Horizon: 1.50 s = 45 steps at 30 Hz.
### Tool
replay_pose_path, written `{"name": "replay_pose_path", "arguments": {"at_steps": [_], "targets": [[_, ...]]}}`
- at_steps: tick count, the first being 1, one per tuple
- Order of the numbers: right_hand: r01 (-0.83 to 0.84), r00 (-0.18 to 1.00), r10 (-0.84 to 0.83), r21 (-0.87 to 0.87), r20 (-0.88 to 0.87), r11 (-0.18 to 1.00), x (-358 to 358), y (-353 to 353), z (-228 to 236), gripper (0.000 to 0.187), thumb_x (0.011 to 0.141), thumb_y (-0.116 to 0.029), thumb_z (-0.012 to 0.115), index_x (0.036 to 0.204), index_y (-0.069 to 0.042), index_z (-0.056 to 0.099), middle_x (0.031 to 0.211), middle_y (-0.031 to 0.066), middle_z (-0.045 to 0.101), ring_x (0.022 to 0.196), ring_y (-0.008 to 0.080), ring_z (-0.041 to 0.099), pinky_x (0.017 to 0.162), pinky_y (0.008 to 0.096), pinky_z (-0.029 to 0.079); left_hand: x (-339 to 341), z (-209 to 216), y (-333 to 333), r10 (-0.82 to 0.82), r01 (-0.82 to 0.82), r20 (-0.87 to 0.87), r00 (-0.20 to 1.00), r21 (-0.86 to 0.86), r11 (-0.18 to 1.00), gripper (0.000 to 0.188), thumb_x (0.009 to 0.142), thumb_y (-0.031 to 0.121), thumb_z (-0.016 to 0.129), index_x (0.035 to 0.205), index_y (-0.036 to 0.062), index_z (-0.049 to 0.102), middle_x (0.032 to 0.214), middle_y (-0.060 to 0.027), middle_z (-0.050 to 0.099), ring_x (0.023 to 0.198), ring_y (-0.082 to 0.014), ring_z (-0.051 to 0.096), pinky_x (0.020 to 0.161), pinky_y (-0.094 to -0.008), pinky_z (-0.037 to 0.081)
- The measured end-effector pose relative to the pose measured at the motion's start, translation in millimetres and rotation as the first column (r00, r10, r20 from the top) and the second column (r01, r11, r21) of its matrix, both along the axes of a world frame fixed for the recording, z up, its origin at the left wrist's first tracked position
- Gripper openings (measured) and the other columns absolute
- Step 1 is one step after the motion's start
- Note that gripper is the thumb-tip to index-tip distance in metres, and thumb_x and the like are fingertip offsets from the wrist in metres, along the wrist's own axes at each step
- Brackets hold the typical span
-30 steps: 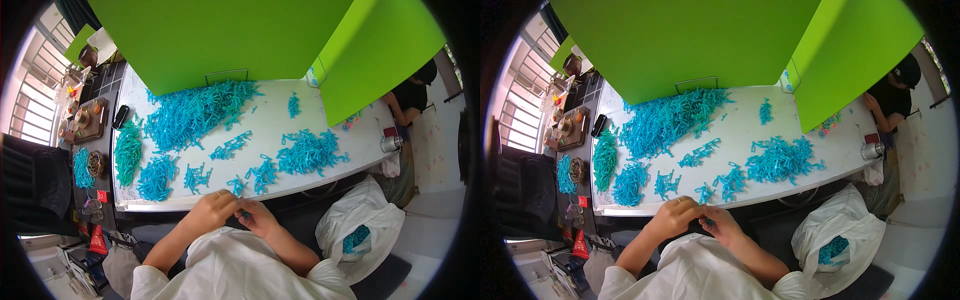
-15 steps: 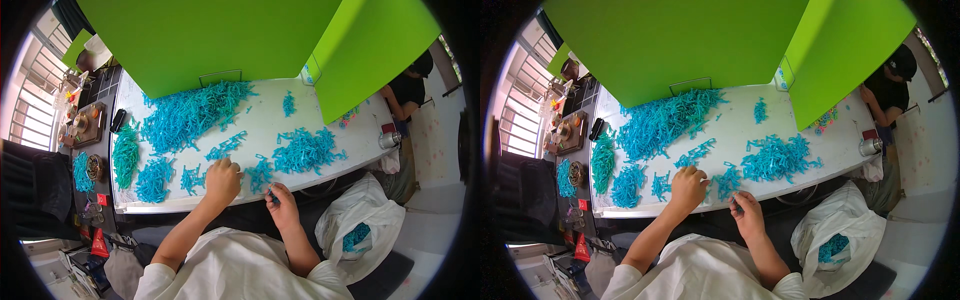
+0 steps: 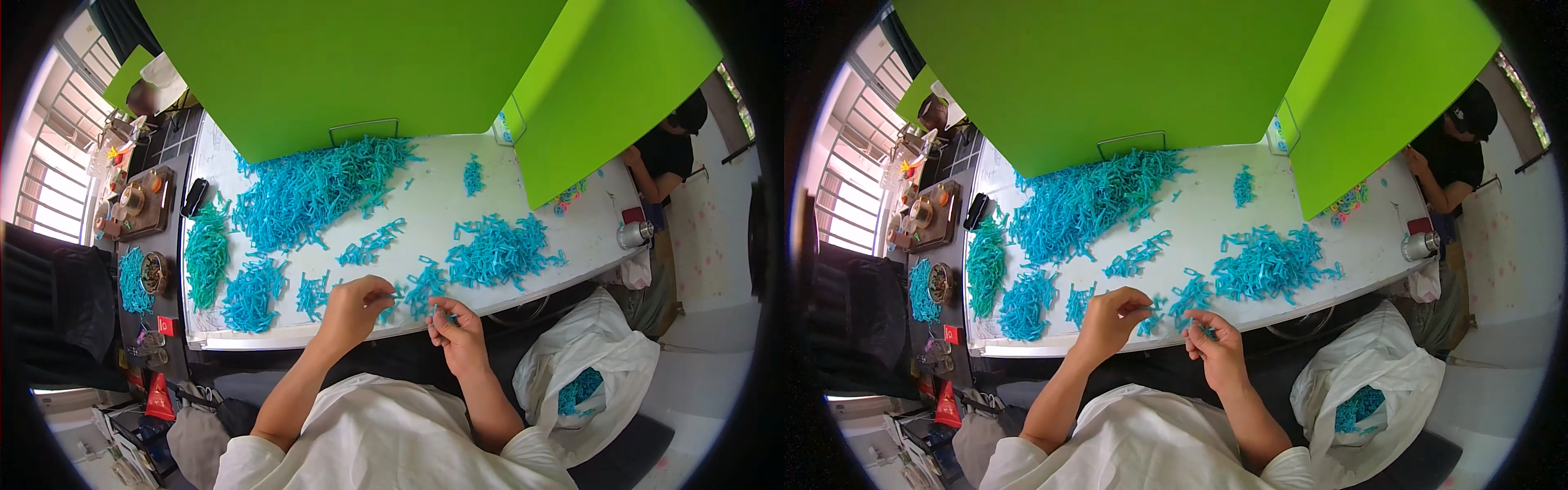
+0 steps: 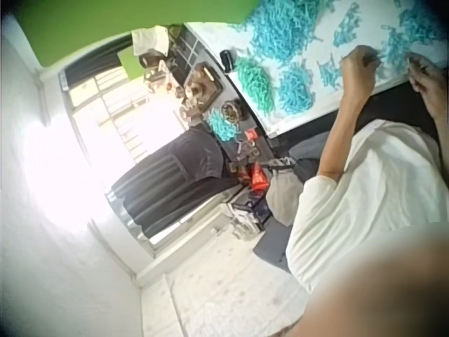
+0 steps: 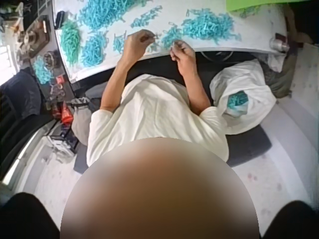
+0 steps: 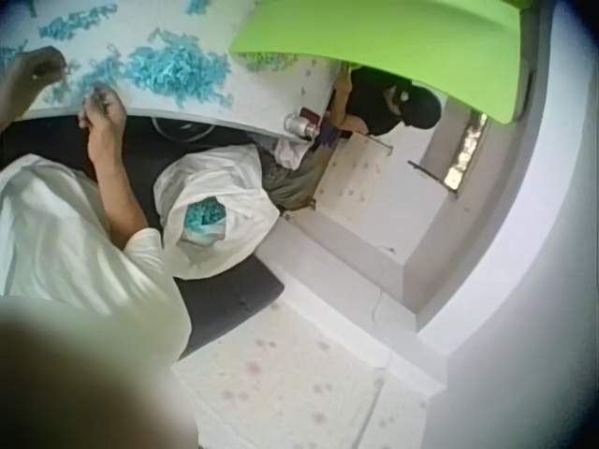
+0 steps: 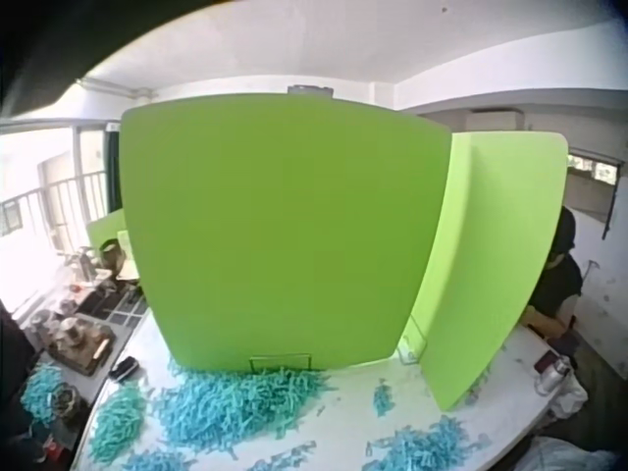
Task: Manually sort and untangle blue shredded paper strips on a workbench.
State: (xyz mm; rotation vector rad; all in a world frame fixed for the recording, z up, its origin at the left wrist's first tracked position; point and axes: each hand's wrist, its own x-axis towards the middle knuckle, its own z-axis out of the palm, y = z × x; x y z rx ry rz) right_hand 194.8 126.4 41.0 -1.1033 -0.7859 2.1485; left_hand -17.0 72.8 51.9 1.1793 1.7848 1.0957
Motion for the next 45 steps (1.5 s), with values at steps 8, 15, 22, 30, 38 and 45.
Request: {"name": "replay_pose_path", "arguments": {"at_steps": [8, 15, 22, 30, 38, 45], "targets": [[-0.239, 0.97, 0.189, 0.447, 0.155, 0.862, -28, -3, 14, 0.015, 0.092, -0.006, 0.071, 0.105, -0.001, 0.066, 0.083, 0.0076, 0.067, 0.06, 0.0061, 0.053, 0.051, 0.0202, 0.041, -10, -10, -36, -0.002, -0.001, 0.519, 0.855, 0.006, 1.0, 0.009, 0.087, -0.003, 0.073, 0.096, -0.0032, 0.07, 0.089, -0.0062, 0.071, 0.086, -0.0138, 0.067, 0.08, -0.028, 0.055], [-0.276, 0.961, 0.259, 0.444, 0.1, 0.852, -33, -2, 9, 0.012, 0.09, -0.007, 0.073, 0.097, -0.002, 0.064, 0.08, 0.0085, 0.068, 0.059, 0.0068, 0.053, 0.051, 0.0206, 0.041, -10, -21, -41, -0.089, 0.035, 0.66, 0.746, 0.095, 0.995, 0.008, 0.094, 0.001, 0.067, 0.101, -0.0026, 0.065, 0.092, -0.0073, 0.07, 0.088, -0.0146, 0.067, 0.08, -0.0293, 0.055], [-0.266, 0.962, 0.264, 0.406, 0.061, 0.874, -38, -5, 5, 0.014, 0.09, -0.008, 0.074, 0.098, -0.003, 0.064, 0.078, 0.0077, 0.068, 0.058, 0.0072, 0.053, 0.05, 0.0206, 0.04, -10, -24, -43, -0.081, 0.13, 0.751, 0.655, -0.006, 0.992, 0.007, 0.098, 0.001, 0.062, 0.104, -0.0013, 0.064, 0.092, -0.0051, 0.069, 0.084, -0.0093, 0.065, 0.075, -0.0259, 0.055], [-0.432, 0.901, 0.421, 0.315, 0.107, 0.845, -38, 3, 4, 0.011, 0.089, 0.001, 0.066, 0.1, -0.002, 0.066, 0.082, 0.0054, 0.066, 0.061, 0.0052, 0.052, 0.052, 0.0205, 0.04, -1, -30, -51, -0.041, 0.045, 0.746, 0.664, 0.015, 0.999, 0.005, 0.095, -0.002, 0.064, 0.099, -0.0011, 0.06, 0.088, -0.0068, 0.069, 0.079, -0.0111, 0.067, 0.069, -0.0261, 0.057], [-0.457, 0.89, 0.442, 0.251, 0.114, 0.853, -41, -15, -2, 0.012, 0.086, 0.006, 0.063, 0.093, -0.003, 0.063, 0.08, 0.0035, 0.061, 0.059, 0.0064, 0.051, 0.052, 0.0217, 0.038, 19, -47, -71, 0.067, -0.106, 0.636, 0.769, 0.023, 0.994, 0.016, 0.089, -0.009, 0.068, 0.083, 0.0005, 0.056, 0.077, -0.0071, 0.068, 0.067, -0.0104, 0.067, 0.058, -0.0266, 0.057], [-0.567, 0.823, 0.566, 0.116, 0.046, 0.815, -24, -16, -18, 0.008, 0.091, 0.001, 0.064, 0.098, -0.002, 0.064, 0.081, 0.0037, 0.062, 0.059, 0.0055, 0.049, 0.051, 0.021, 0.037, 18, -32, -76, 0.045, 0.04, 0.466, 0.884, -0.17, 0.985, 0.015, 0.089, -0.01, 0.066, 0.085, 0.0004, 0.056, 0.078, -0.0075, 0.068, 0.068, -0.0109, 0.066, 0.062, -0.0264, 0.057]]}}
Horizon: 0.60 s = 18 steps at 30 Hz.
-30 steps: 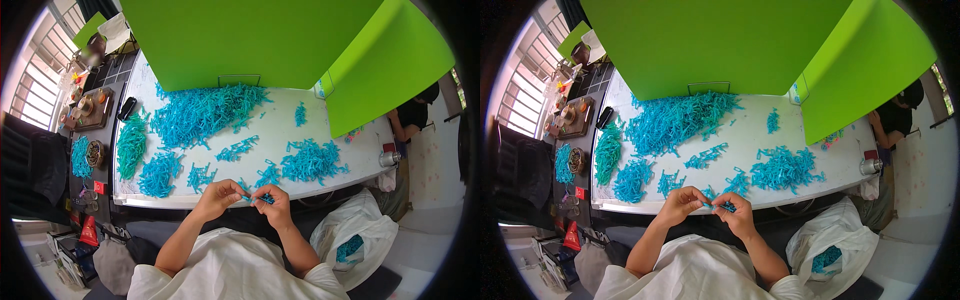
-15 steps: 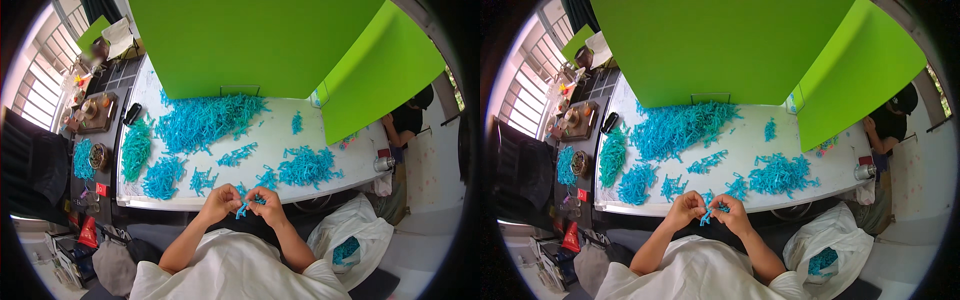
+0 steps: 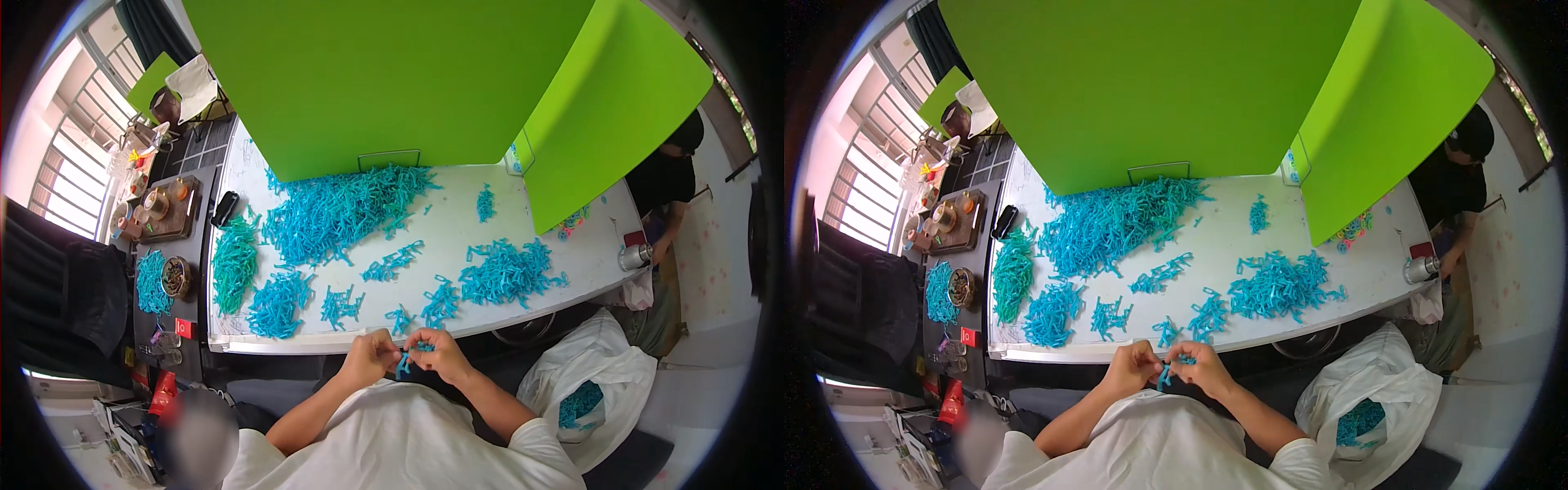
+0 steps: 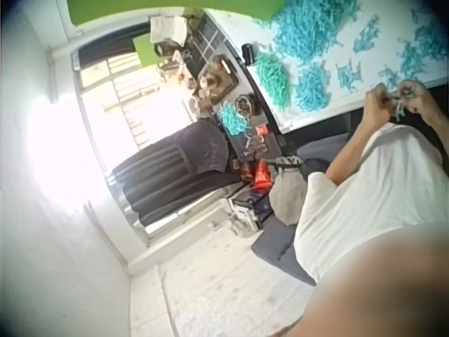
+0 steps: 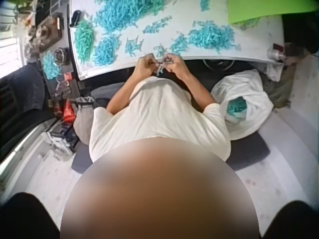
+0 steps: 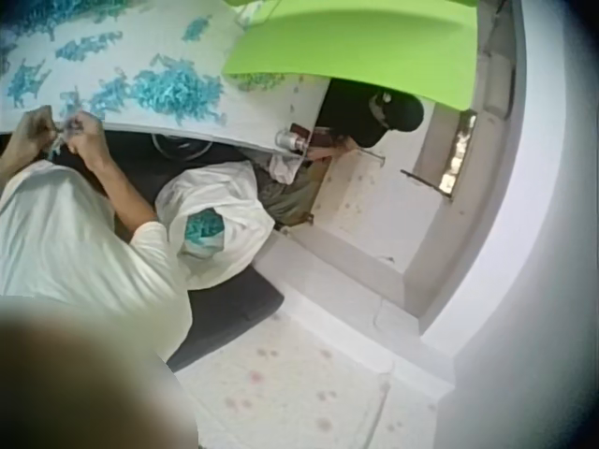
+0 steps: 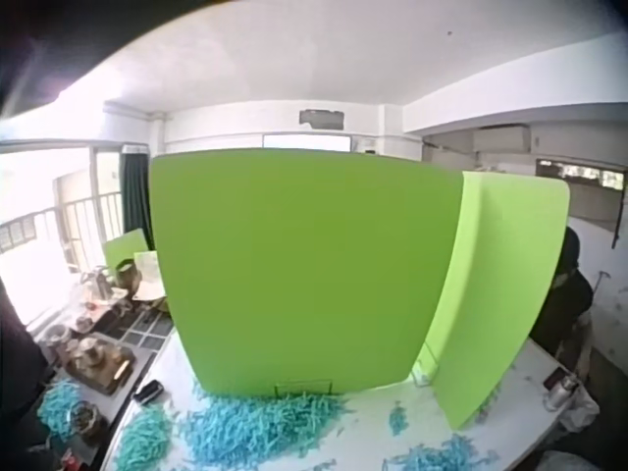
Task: Manually sort and untangle blue shredded paper strips on a workbench.
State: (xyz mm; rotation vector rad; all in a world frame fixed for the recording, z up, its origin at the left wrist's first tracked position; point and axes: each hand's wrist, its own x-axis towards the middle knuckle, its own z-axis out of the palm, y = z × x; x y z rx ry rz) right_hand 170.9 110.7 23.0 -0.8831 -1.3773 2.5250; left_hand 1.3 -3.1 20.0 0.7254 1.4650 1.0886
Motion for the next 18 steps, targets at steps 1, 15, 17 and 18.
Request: {"name": "replay_pose_path", "arguments": {"at_steps": [1, 15, 17, 18], "targets": [[0.109, 0.993, -0.108, -0.033, 0.039, 0.994, 0, 2, 5, 0.009, 0.094, -0.005, 0.063, 0.102, -0.002, 0.064, 0.081, 0.0039, 0.062, 0.059, 0.0056, 0.049, 0.051, 0.021, 0.036, -3, -1, 4, -0.008, 0.008, -0.004, 1.0, 0.001, 1.0, 0.015, 0.089, -0.01, 0.066, 0.085, 0.0004, 0.056, 0.078, -0.0075, 0.068, 0.068, -0.0109, 0.066, 0.062, -0.0264, 0.057], [0.584, 0.771, -0.637, -0.436, 0.031, 0.685, 32, -18, 2, 0.033, 0.103, -0.027, 0.055, 0.119, 0.002, 0.061, 0.098, 0.0139, 0.069, 0.079, 0.0188, 0.065, 0.068, 0.0289, 0.052, -27, -11, 82, 0.09, 0.041, -0.717, 0.691, 0.163, 0.986, 0.014, 0.08, 0.01, 0.077, 0.092, 0.005, 0.075, 0.08, -0.0107, 0.071, 0.072, -0.0267, 0.07, 0.064, -0.0359, 0.054], [0.579, 0.772, -0.635, -0.439, 0.025, 0.687, 30, -21, 5, 0.036, 0.104, -0.029, 0.054, 0.12, 0.002, 0.061, 0.101, 0.0146, 0.07, 0.081, 0.0185, 0.065, 0.07, 0.029, 0.053, -27, -15, 82, 0.078, 0.073, -0.774, 0.629, 0.158, 0.985, 0.019, 0.073, 0.012, 0.08, 0.092, 0.0081, 0.077, 0.085, -0.0107, 0.069, 0.074, -0.0292, 0.067, 0.067, -0.0382, 0.052], [0.584, 0.768, -0.64, -0.435, 0.025, 0.685, 29, -21, 8, 0.036, 0.104, -0.029, 0.054, 0.12, 0.002, 0.061, 0.101, 0.0146, 0.07, 0.081, 0.0185, 0.065, 0.07, 0.029, 0.053, -27, -15, 82, 0.076, 0.079, -0.771, 0.632, 0.162, 0.984, 0.019, 0.073, 0.012, 0.08, 0.092, 0.0081, 0.077, 0.085, -0.0107, 0.069, 0.074, -0.0292, 0.067, 0.067, -0.0382, 0.052]]}}
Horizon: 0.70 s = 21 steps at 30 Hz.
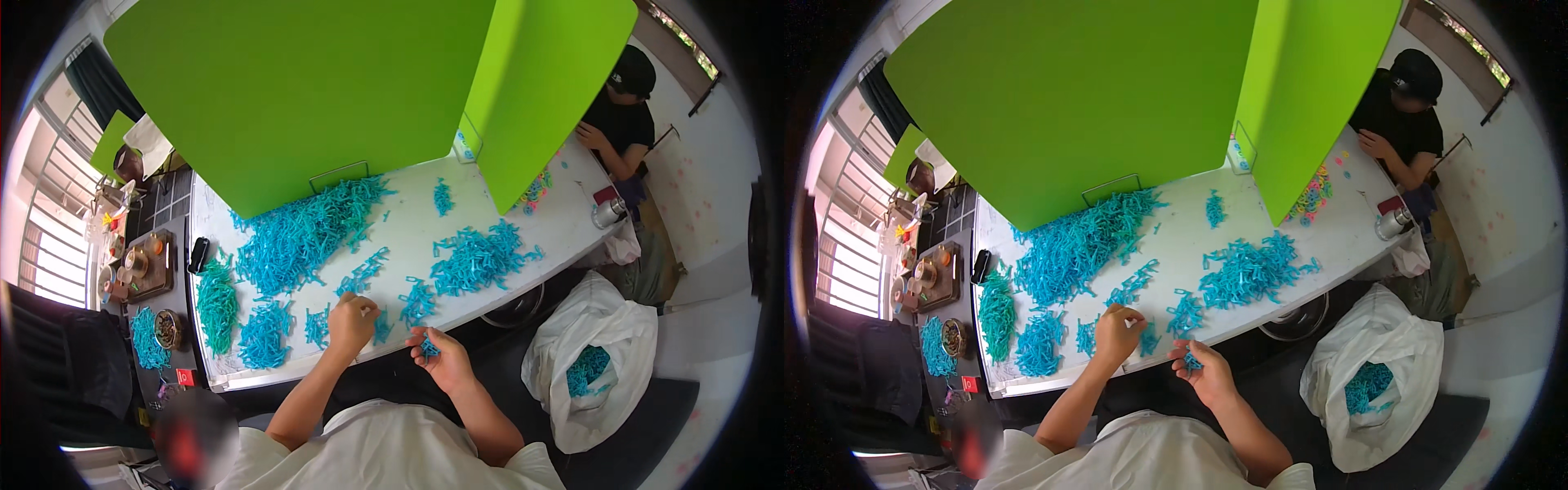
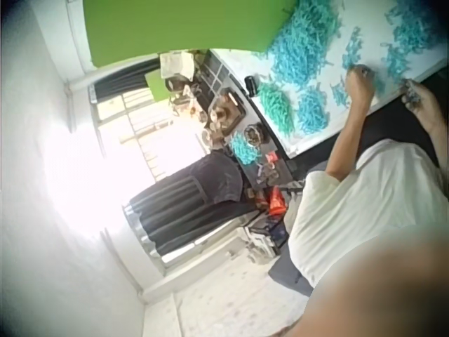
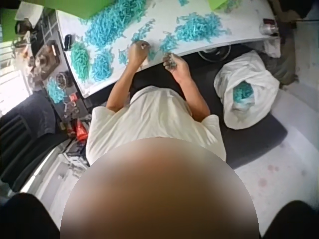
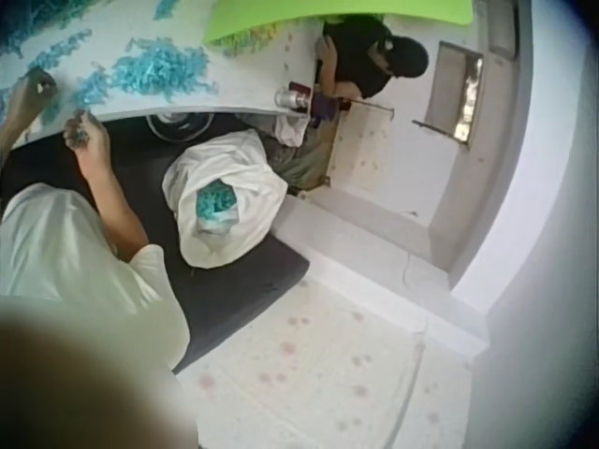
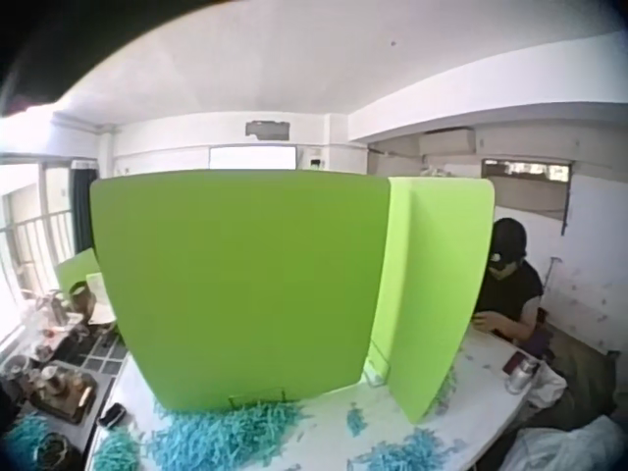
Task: Manually sort and untangle blue shredded paper strips on a workbench.
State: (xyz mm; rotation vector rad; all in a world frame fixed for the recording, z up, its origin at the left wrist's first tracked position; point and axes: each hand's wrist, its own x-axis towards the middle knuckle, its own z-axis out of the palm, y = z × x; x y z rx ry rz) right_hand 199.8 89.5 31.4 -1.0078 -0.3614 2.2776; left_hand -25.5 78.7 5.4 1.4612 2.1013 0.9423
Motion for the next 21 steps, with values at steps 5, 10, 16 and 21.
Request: {"name": "replay_pose_path", "arguments": {"at_steps": [5, 10, 16, 21], "targets": [[-0.068, 0.998, 0.068, 0.017, 0.014, 0.998, -2, 13, 13, 0.043, 0.107, -0.035, 0.047, 0.123, 0.003, 0.06, 0.105, 0.0146, 0.07, 0.082, 0.0188, 0.066, 0.069, 0.0295, 0.053, 16, 33, -11, -0.003, 0.007, -0.028, 1.0, 0.134, 0.991, 0.024, 0.074, 0.005, 0.08, 0.097, 0.0095, 0.075, 0.093, -0.0115, 0.063, 0.069, -0.0273, 0.063, 0.062, -0.0376, 0.051], [-0.105, 0.994, 0.105, 0.009, -0.007, 0.994, -7, 15, 9, 0.042, 0.106, -0.036, 0.051, 0.121, 0.002, 0.061, 0.105, 0.0129, 0.07, 0.08, 0.0174, 0.068, 0.068, 0.0276, 0.057, 46, 72, -23, -0.158, 0.148, 0.048, 0.986, 0.166, 0.975, 0.014, 0.077, 0.008, 0.078, 0.09, 0.0119, 0.074, 0.092, -0.0102, 0.062, 0.077, -0.0318, 0.065, 0.064, -0.0401, 0.052], [-0.196, 0.979, 0.193, 0.035, 0.066, 0.98, -18, 13, -1, 0.038, 0.106, -0.036, 0.051, 0.113, 0.0, 0.062, 0.094, 0.0082, 0.067, 0.075, 0.0173, 0.067, 0.063, 0.0275, 0.055, 40, 66, -22, -0.225, 0.22, 0.01, 0.974, 0.174, 0.96, 0.018, 0.072, 0.005, 0.081, 0.089, 0.0108, 0.077, 0.094, -0.0108, 0.062, 0.07, -0.0282, 0.064, 0.06, -0.0363, 0.051], [-0.254, 0.967, 0.254, -0.025, -0.007, 0.967, -26, 19, -1, 0.037, 0.106, -0.036, 0.051, 0.111, -0.001, 0.063, 0.094, 0.0082, 0.067, 0.076, 0.0173, 0.067, 0.063, 0.0279, 0.053, 28, 59, -19, -0.164, 0.139, 0.167, 0.972, 0.155, 0.978, 0.02, 0.069, -0.001, 0.081, 0.085, 0.0095, 0.076, 0.093, -0.0084, 0.061, 0.066, -0.0223, 0.061, 0.058, -0.0331, 0.049]]}}
